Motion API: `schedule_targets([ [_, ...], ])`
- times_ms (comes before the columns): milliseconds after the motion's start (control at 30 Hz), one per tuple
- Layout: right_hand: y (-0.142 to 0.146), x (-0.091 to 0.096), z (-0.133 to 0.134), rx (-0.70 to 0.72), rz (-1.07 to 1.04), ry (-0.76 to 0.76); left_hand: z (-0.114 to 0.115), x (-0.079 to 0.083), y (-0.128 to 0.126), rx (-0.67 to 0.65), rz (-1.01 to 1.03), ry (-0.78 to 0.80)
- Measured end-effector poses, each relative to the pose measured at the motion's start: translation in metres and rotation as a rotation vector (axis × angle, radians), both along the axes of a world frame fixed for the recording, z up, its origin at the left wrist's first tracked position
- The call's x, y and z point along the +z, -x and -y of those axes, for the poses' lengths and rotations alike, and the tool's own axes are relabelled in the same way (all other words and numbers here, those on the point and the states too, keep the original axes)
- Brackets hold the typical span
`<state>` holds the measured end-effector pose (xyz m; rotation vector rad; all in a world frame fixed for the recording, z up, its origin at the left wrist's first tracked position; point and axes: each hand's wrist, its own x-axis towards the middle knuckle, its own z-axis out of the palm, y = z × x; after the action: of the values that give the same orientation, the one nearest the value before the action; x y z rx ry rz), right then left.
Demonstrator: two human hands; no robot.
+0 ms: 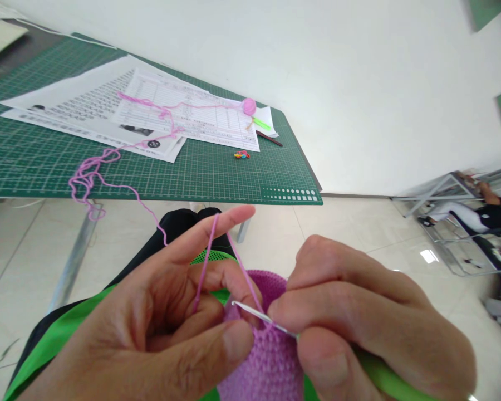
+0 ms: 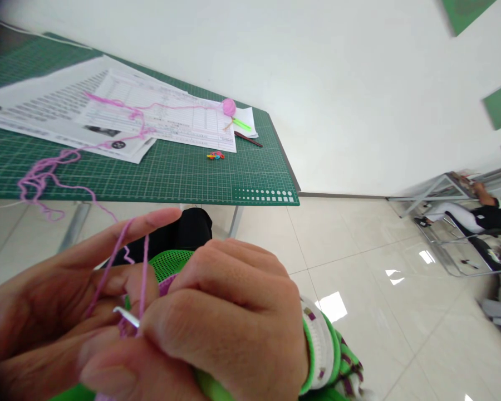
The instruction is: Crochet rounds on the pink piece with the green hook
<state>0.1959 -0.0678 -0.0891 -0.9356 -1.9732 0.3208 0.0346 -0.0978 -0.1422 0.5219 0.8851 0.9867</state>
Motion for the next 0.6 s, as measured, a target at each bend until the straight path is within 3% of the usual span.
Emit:
schedule_targets([
  [133,0.002,-0.001,0.002,-0.025,-0.035,-0.027,-0.003,0.003,-0.001,0.024,0.048,0.020],
  [367,0.007,0.007,0.002,-0.119,0.136,-0.166,-0.009,0.004,-0.002,-0.018,0.076,0.070],
  [600,0.009,0.010,0.002,-0.024,0.053,0.005,-0.024,0.007,-0.009,-0.025,0.164,0.037],
])
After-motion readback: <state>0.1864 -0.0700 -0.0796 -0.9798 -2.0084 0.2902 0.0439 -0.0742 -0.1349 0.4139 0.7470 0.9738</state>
